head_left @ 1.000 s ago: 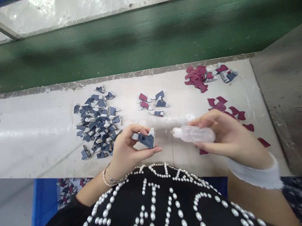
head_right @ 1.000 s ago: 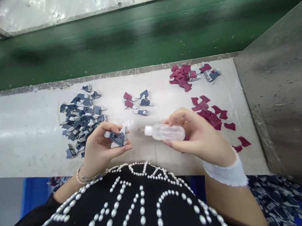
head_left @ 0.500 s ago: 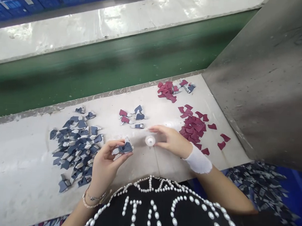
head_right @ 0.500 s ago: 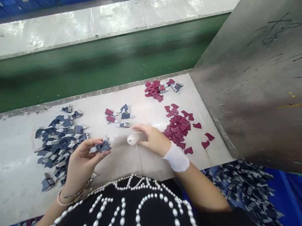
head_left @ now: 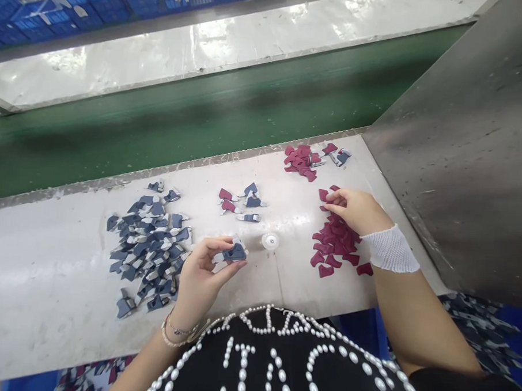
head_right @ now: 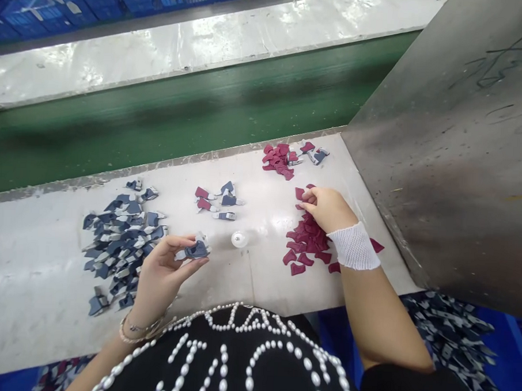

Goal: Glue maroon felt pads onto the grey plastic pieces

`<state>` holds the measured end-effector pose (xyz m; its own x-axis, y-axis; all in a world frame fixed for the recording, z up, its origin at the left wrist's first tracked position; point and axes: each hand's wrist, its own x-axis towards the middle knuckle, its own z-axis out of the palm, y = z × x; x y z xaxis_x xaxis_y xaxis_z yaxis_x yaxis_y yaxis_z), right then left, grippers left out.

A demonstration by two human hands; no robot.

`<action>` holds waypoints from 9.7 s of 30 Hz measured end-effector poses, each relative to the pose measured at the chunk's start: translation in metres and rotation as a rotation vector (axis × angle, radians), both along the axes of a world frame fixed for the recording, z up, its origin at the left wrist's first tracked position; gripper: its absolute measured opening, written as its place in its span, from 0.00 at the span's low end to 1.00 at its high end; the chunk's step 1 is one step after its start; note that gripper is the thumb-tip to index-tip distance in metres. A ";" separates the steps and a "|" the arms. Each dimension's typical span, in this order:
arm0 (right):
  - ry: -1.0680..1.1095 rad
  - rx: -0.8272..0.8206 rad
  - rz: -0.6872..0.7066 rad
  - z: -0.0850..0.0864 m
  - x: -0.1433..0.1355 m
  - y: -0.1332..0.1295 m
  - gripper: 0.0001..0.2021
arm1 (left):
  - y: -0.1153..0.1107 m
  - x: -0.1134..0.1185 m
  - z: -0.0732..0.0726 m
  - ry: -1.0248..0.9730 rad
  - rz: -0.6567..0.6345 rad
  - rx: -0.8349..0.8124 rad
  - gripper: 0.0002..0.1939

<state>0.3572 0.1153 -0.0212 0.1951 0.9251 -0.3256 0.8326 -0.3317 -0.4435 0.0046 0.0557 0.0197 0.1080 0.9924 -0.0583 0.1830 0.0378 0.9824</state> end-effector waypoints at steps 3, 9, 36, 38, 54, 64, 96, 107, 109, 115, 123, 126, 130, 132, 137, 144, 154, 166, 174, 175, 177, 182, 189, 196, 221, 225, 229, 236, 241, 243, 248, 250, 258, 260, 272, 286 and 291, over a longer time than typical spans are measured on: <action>0.035 -0.017 0.007 0.000 0.002 -0.003 0.10 | -0.001 0.003 -0.001 -0.024 -0.031 0.017 0.13; 0.109 -0.019 0.000 -0.001 0.007 -0.005 0.10 | 0.000 0.009 0.001 -0.070 -0.104 0.085 0.13; 0.786 0.082 0.197 0.111 -0.126 -0.063 0.07 | -0.008 0.022 0.019 0.064 -0.132 0.476 0.16; 0.798 0.092 0.186 0.110 -0.128 -0.063 0.08 | -0.008 0.023 0.020 0.063 -0.122 0.494 0.16; 0.903 0.016 0.437 0.118 -0.123 -0.057 0.08 | -0.006 0.015 0.035 0.001 -0.227 0.608 0.14; 0.697 0.140 0.477 0.123 -0.125 -0.070 0.06 | -0.005 0.017 0.039 0.006 -0.241 0.602 0.12; 0.453 0.282 0.887 0.123 -0.126 -0.075 0.15 | -0.009 0.012 0.036 -0.043 -0.342 0.206 0.07; 0.384 0.329 0.859 0.122 -0.137 -0.081 0.05 | -0.012 0.008 0.042 0.149 -0.405 0.263 0.08; 0.420 0.325 0.862 0.123 -0.139 -0.082 0.06 | -0.014 0.010 0.043 0.105 -0.394 0.276 0.08; 0.478 0.313 0.866 0.121 -0.140 -0.080 0.08 | -0.017 0.013 0.044 0.043 -0.356 0.193 0.05; 0.491 0.205 0.871 0.120 -0.139 -0.075 0.08 | -0.014 0.004 0.046 0.024 -0.413 0.061 0.07; 0.474 0.169 0.717 0.117 -0.128 -0.070 0.14 | 0.000 -0.008 0.034 0.103 -0.380 -0.079 0.11; 0.414 0.223 0.377 0.098 -0.091 -0.059 0.18 | 0.032 -0.021 0.001 0.334 -0.307 -0.193 0.21; 0.395 0.135 0.332 0.080 -0.077 -0.053 0.22 | 0.045 -0.024 -0.008 0.361 -0.312 -0.176 0.32; 0.581 -0.033 0.456 0.035 -0.083 -0.043 0.26 | 0.035 -0.052 0.018 0.588 -0.318 -0.127 0.25; 0.678 -0.041 0.524 0.005 -0.115 -0.034 0.19 | -0.050 -0.096 0.023 1.034 -0.344 -0.333 0.19; 0.791 -0.107 0.501 0.039 -0.108 -0.053 0.27 | -0.048 -0.085 -0.005 0.865 -0.270 -0.080 0.09; 1.058 0.107 0.305 0.080 -0.072 -0.071 0.19 | 0.001 0.001 0.001 -0.460 -0.297 -0.552 0.32; 1.273 0.025 0.349 0.076 -0.077 -0.063 0.19 | 0.005 0.011 0.005 0.015 -0.318 -0.271 0.12; 1.262 0.021 0.350 0.075 -0.078 -0.062 0.19 | 0.006 0.009 0.007 0.047 -0.331 -0.253 0.11; 1.248 0.020 0.351 0.075 -0.079 -0.061 0.21 | 0.009 0.006 0.009 0.073 -0.347 -0.223 0.13; 1.103 0.095 0.328 0.085 -0.084 -0.059 0.16 | 0.013 0.005 0.010 0.122 -0.399 -0.139 0.19; 1.085 -0.001 0.265 0.102 -0.084 -0.059 0.17 | 0.021 -0.001 0.002 0.174 -0.484 0.104 0.18; 0.985 0.093 0.262 0.111 -0.090 -0.063 0.17 | 0.015 0.000 0.002 -0.331 -0.362 -0.344 0.25; 0.534 0.474 0.532 0.129 -0.137 -0.064 0.12 | -0.007 0.015 0.031 0.052 -0.316 -0.033 0.24; 0.480 0.516 0.550 0.127 -0.137 -0.066 0.11 | -0.006 0.014 0.030 0.042 -0.319 -0.022 0.24; 0.444 0.581 0.482 0.123 -0.137 -0.069 0.12 | -0.006 0.014 0.029 0.028 -0.300 0.003 0.26; 0.369 0.628 0.521 0.121 -0.141 -0.070 0.12 | -0.006 0.015 0.025 -0.059 -0.291 -0.035 0.29; 0.315 0.629 0.555 0.120 -0.141 -0.071 0.14 | -0.006 0.014 0.023 -0.092 -0.276 -0.042 0.29; 0.299 0.637 0.583 0.119 -0.141 -0.071 0.13 | -0.007 0.014 0.023 -0.109 -0.274 -0.042 0.29; 0.288 0.625 0.572 0.121 -0.141 -0.071 0.12 | -0.007 0.014 0.023 -0.158 -0.280 -0.072 0.30; 0.258 0.618 0.582 0.122 -0.141 -0.071 0.11 | -0.007 0.014 0.022 -0.162 -0.281 -0.080 0.31; 0.254 0.594 0.613 0.124 -0.138 -0.072 0.13 | -0.008 0.014 0.021 -0.177 -0.283 -0.100 0.30; 0.269 0.595 0.591 0.125 -0.138 -0.072 0.13 | -0.008 0.014 0.020 -0.188 -0.285 -0.099 0.30; 0.356 0.516 0.573 0.125 -0.132 -0.073 0.12 | -0.007 0.013 0.024 -0.160 -0.289 -0.077 0.28; 0.412 0.406 0.646 0.132 -0.129 -0.071 0.14 | -0.008 0.014 0.025 -0.073 -0.281 -0.036 0.27; 0.413 0.363 0.653 0.133 -0.125 -0.074 0.12 | -0.008 0.014 0.025 -0.055 -0.259 -0.046 0.28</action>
